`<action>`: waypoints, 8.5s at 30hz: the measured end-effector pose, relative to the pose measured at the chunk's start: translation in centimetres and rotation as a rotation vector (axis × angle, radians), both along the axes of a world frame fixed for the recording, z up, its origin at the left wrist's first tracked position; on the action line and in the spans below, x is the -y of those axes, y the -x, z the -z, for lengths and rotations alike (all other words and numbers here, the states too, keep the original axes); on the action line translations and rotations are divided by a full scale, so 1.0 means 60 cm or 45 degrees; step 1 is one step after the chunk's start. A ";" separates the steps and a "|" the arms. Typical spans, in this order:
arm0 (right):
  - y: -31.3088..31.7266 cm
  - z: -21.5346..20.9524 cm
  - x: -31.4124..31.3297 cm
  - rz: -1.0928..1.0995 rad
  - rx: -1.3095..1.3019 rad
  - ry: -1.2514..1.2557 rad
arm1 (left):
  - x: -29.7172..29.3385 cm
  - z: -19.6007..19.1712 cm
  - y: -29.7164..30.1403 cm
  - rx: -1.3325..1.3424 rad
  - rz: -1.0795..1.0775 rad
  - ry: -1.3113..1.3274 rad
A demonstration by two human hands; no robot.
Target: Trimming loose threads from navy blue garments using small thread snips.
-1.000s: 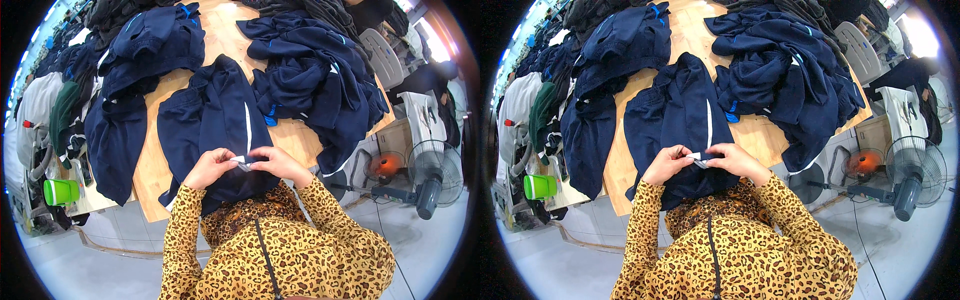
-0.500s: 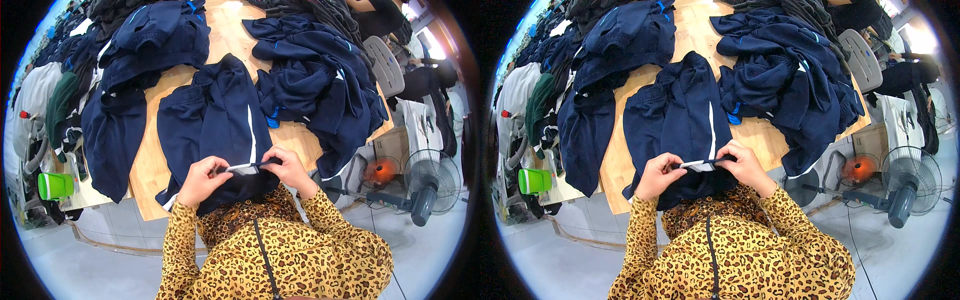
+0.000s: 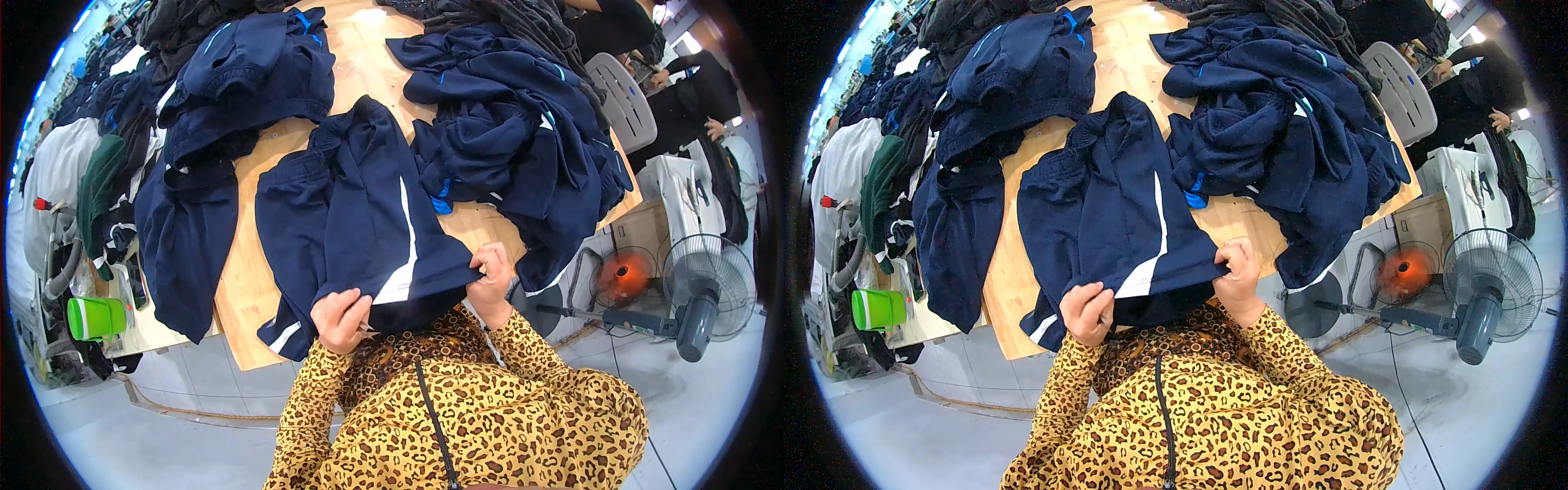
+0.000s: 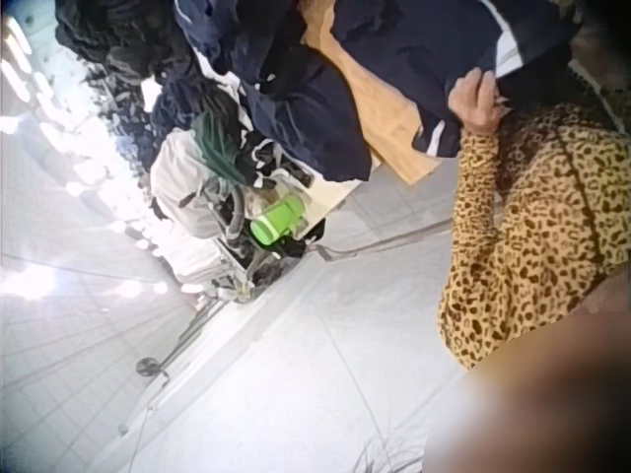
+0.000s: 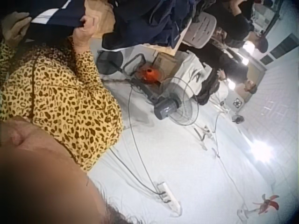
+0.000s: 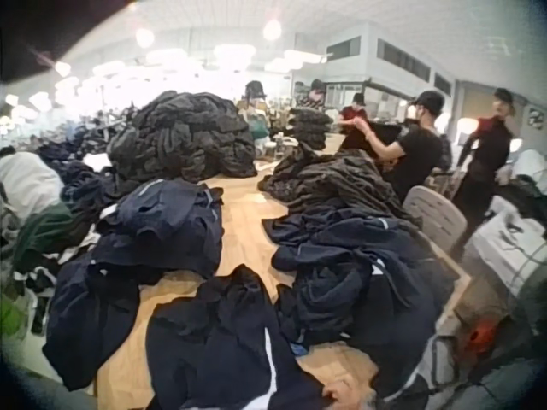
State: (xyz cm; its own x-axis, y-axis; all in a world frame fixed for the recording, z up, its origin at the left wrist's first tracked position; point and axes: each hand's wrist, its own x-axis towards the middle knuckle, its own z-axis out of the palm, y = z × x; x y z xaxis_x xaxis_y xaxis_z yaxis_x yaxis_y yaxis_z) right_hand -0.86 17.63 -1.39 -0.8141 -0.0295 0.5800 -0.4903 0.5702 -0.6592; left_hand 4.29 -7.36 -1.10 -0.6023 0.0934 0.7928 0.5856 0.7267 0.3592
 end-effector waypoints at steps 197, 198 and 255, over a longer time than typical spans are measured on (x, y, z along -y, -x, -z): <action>-0.028 -0.062 0.103 -0.302 1.299 1.635 | -0.049 -0.053 0.046 1.381 0.267 -1.735; -0.028 -0.062 0.105 -0.311 1.295 1.629 | -0.059 -0.048 0.044 1.279 0.266 -1.532; -0.013 -0.043 0.082 -0.423 0.932 0.600 | -0.006 -0.119 0.077 1.600 0.526 -0.159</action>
State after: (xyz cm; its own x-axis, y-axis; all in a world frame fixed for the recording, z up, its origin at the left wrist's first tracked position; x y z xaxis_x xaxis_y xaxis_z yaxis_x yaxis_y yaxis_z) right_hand -0.11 12.73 1.18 -0.9738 -0.2185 -0.0632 0.0488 0.0703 -0.9963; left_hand -0.32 -6.98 6.01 -0.8722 0.4132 -0.2617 -0.0230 0.4999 0.8658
